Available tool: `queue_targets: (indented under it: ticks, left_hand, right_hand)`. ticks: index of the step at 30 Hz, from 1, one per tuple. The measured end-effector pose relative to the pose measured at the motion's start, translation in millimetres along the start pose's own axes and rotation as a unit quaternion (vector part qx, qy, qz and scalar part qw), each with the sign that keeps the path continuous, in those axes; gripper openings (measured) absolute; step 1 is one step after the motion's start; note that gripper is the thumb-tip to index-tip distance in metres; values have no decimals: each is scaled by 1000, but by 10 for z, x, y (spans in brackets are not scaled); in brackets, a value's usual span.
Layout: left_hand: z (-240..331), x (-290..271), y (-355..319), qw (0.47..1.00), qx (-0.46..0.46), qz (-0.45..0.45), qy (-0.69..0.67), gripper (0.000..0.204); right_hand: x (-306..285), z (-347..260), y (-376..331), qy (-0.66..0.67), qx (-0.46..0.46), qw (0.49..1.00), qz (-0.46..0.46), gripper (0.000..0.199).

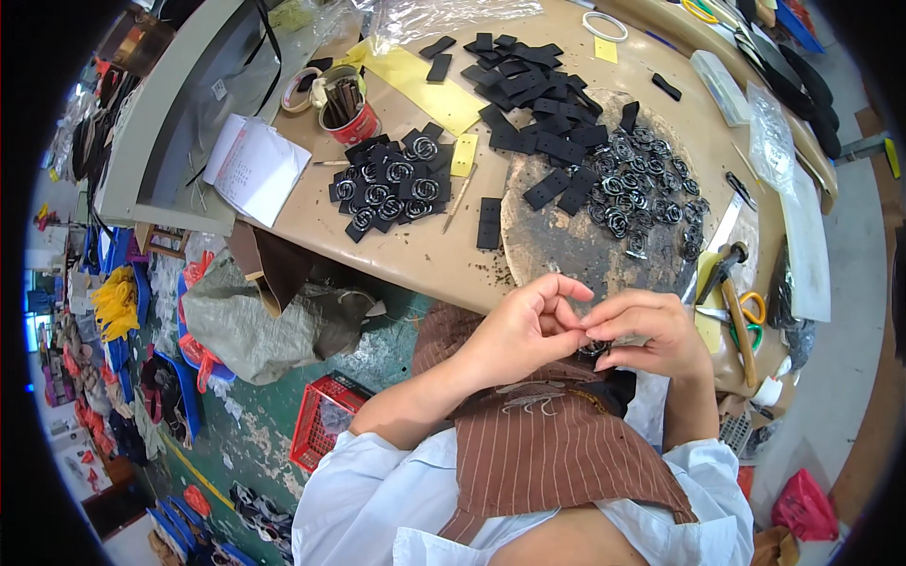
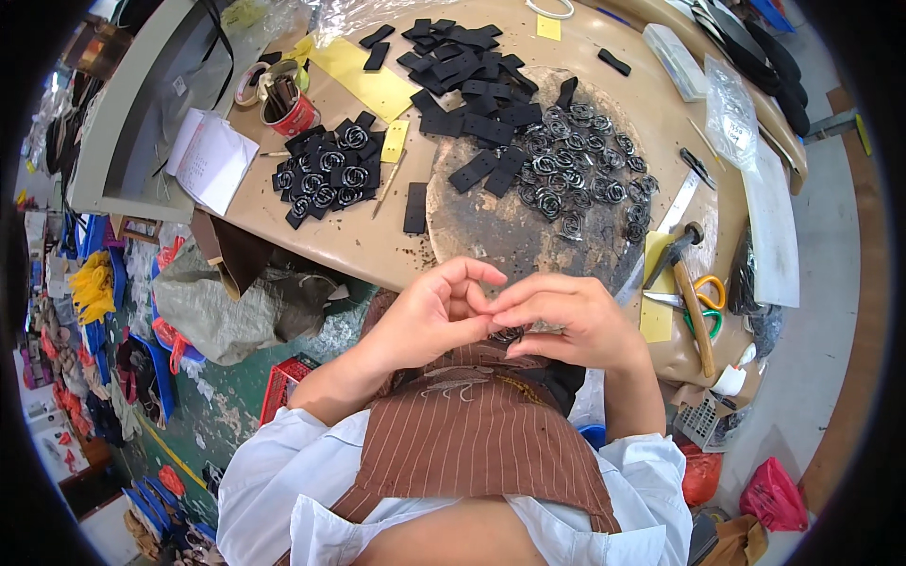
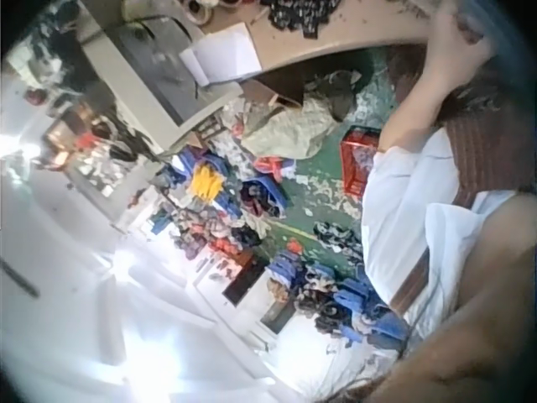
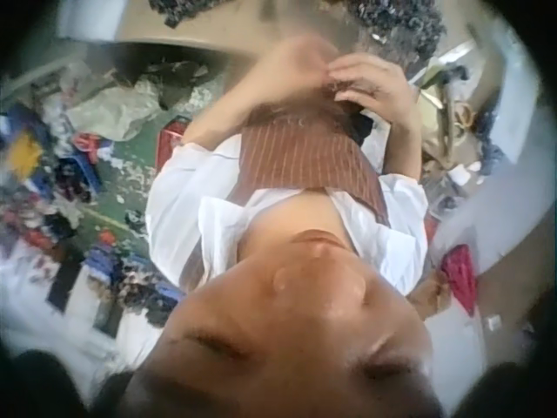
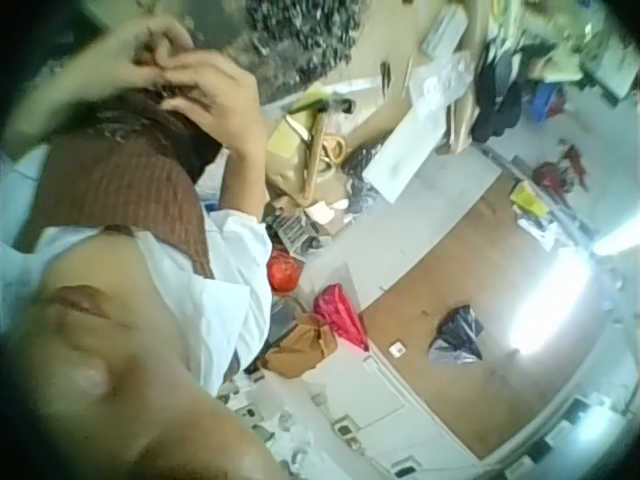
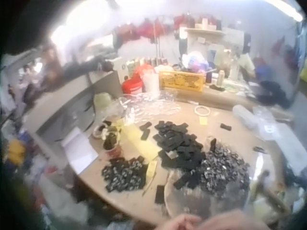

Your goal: The person repeatedly picks up small black rectangular pieces and metal springs from a table, inserts the springs into the pieces, and places the assembled units into a growing pile. The process is continuous and repetitive throughout the clip.

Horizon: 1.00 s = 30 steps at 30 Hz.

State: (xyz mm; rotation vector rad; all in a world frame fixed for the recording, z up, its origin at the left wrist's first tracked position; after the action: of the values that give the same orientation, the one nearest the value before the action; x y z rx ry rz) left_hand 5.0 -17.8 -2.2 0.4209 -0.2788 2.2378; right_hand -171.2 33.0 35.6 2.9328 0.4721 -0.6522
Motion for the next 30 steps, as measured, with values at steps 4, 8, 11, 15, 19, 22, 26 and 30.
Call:
queue_targets:
  ticks: [4,8,11,15,19,22,26,30]
  left_hand:
    - [-55,-18,-7,999,-12,12,44,36]
    - [-38,-239,129,981,43,78,174,35]
    - [162,-621,285,817,138,234,509,38]
    - [71,-852,471,748,37,266,607,37]
    - [122,-860,472,834,8,236,498,27]
    - [65,-869,397,918,97,266,278,17]
    - [104,-585,347,950,184,250,-19,7]
    - [110,-161,297,979,139,149,-5,11]
  right_hand:
    - [67,78,5,-52,-13,999,3,23]
    - [123,83,-27,-10,39,995,95,18]
    - [82,174,-111,146,58,966,207,17]
    - [130,201,-105,295,63,936,179,36]
    - [167,165,-114,325,157,913,189,41]
    - [118,232,-160,294,161,921,198,40]
    - [86,212,-183,288,67,937,189,37]
    - [43,-128,-93,194,-52,966,163,28]
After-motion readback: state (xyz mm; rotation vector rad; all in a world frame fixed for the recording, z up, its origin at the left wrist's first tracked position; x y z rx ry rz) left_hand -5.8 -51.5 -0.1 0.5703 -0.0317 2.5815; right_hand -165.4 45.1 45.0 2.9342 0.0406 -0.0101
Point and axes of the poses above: each hand's wrist, its own y-axis towards the middle knuckle, its own x-axis out of the palm, z = x × y, the point moved 2 cm from there along y, towards the middle knuckle, and after that the axes turned 12 degrees about x, right-handed, at the moved point
